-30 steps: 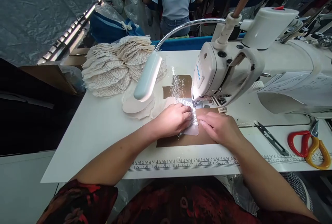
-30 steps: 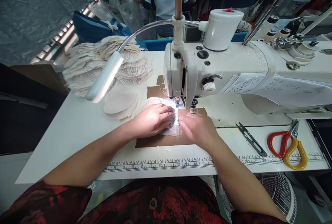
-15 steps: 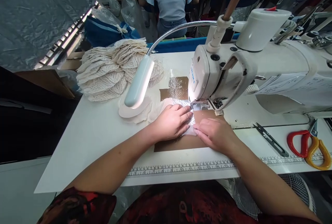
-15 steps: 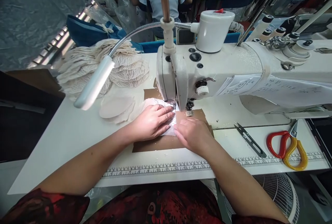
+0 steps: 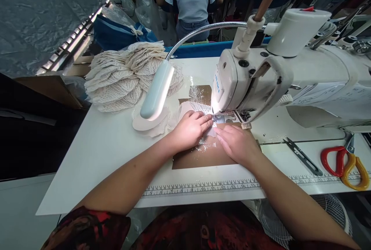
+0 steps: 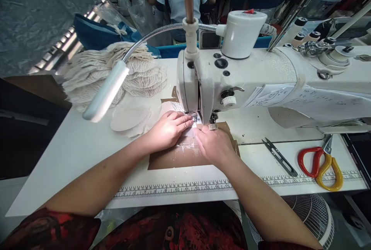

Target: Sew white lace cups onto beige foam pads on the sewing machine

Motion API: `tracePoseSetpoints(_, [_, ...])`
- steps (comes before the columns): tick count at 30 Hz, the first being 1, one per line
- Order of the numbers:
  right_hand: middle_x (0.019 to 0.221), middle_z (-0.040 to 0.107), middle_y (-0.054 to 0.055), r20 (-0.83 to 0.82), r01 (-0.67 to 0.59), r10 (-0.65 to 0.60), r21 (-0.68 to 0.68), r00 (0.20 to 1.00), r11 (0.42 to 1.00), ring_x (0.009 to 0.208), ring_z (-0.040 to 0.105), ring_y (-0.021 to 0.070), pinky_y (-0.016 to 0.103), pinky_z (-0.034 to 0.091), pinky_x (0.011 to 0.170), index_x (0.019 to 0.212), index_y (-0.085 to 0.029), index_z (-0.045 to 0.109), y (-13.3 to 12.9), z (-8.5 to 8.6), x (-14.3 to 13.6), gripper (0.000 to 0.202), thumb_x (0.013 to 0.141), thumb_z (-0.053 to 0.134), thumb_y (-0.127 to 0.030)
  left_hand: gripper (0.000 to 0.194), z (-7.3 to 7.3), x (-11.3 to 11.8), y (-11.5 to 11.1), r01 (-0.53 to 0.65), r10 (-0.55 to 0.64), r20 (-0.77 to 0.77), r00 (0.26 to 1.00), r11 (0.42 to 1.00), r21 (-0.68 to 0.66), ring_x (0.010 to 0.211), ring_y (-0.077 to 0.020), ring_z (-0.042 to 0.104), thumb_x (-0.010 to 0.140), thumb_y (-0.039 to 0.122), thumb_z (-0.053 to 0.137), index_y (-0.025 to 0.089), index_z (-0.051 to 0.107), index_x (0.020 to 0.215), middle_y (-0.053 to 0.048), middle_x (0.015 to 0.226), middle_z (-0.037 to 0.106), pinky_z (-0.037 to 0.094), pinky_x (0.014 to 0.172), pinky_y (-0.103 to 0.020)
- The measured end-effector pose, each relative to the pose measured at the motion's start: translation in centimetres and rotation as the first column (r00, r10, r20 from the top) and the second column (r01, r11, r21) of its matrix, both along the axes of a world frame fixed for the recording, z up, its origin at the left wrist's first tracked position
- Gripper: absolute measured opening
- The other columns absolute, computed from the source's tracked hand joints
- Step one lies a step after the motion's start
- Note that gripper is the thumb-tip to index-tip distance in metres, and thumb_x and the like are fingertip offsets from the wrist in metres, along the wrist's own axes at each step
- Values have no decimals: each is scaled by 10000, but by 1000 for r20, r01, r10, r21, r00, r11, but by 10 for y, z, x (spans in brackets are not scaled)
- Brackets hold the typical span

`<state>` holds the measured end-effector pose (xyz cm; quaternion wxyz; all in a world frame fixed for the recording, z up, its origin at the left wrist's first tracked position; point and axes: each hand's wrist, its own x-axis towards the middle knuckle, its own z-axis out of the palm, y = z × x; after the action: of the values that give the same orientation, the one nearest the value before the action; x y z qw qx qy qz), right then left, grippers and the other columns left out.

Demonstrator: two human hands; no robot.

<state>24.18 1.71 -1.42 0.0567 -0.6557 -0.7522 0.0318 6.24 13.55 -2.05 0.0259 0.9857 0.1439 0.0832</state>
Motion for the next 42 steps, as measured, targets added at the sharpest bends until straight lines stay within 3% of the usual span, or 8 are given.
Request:
tracePoseSetpoints(8, [1098, 716, 56, -20, 36, -36, 27, 999, 999, 795, 634, 183, 288, 406, 631, 1260, -248, 637, 4, -6, -3, 382, 963, 399, -267, 372, -2, 1, 3, -85, 86, 61, 994, 996, -22, 1175, -286, 503, 932, 164, 435, 119, 587, 1268, -147, 1312, 595, 410, 968, -441])
tracePoseSetpoints(21, [1021, 726, 87, -78, 21, -17, 58, 997, 998, 881, 646, 213, 309, 445, 751, 1258, -190, 641, 4, -7, -4, 383, 960, 417, -280, 428, -3, -11, -1, -168, 185, 181, 966, 980, -110, 1206, -298, 513, 936, 345, 474, 101, 566, 1276, -173, 1313, 572, 405, 1026, -457])
tracePoseSetpoints(27, [1049, 714, 82, -138, -5, 2, -19, 990, 1000, 907, 646, 200, 282, 457, 721, 1289, -183, 602, -11, 19, 3, 394, 953, 428, -291, 273, -1, -15, 5, -229, 273, 227, 935, 952, -203, 1151, -279, 582, 911, 225, 493, 123, 680, 1080, -147, 1233, 644, 445, 1002, -464])
tracePoseSetpoints(29, [1064, 710, 72, -141, 20, -28, -56, 990, 998, 836, 656, 186, 273, 456, 639, 1295, -204, 596, -28, 31, 16, 399, 954, 425, -322, 242, 6, -21, 4, -185, 243, 213, 946, 948, -260, 1113, -250, 614, 900, 168, 489, 137, 703, 1007, -120, 1182, 679, 469, 989, -434])
tracePoseSetpoints(31, [1062, 711, 75, -96, 94, -96, -32, 991, 995, 768, 663, 185, 283, 456, 594, 1306, -211, 587, -49, 38, 37, 414, 957, 413, -350, 246, 17, -28, -6, -37, 108, 185, 977, 935, -353, 1095, -212, 632, 904, 141, 482, 156, 710, 994, -92, 1147, 700, 489, 980, -379])
tracePoseSetpoints(35, [1141, 684, 129, 76, 275, -283, 94, 956, 957, 852, 673, 267, 351, 488, 602, 1244, -171, 626, -90, 27, 87, 422, 948, 394, -363, 272, 42, -46, -37, 255, -184, 182, 966, 803, -539, 1252, -214, 545, 905, 232, 575, 204, 680, 1154, -94, 1270, 646, 424, 1082, -387])
tracePoseSetpoints(39, [1112, 674, 195, 204, 348, -362, 101, 910, 932, 962, 641, 344, 450, 521, 742, 1190, -105, 657, -113, 5, 123, 431, 924, 383, -305, 451, 51, -56, -44, 50, 85, 185, 979, 780, -624, 1300, -260, 499, 847, 346, 656, 193, 615, 1269, -128, 1379, 559, 404, 1096, -441])
tracePoseSetpoints(42, [1061, 686, 199, 160, 354, -368, 108, 916, 929, 911, 646, 345, 460, 522, 717, 1170, -99, 668, -116, -5, 133, 428, 897, 369, -237, 593, 44, -54, -32, -159, 300, 73, 951, 680, -716, 1235, -280, 553, 793, 430, 692, 174, 573, 1314, -133, 1361, 574, 456, 1036, -439])
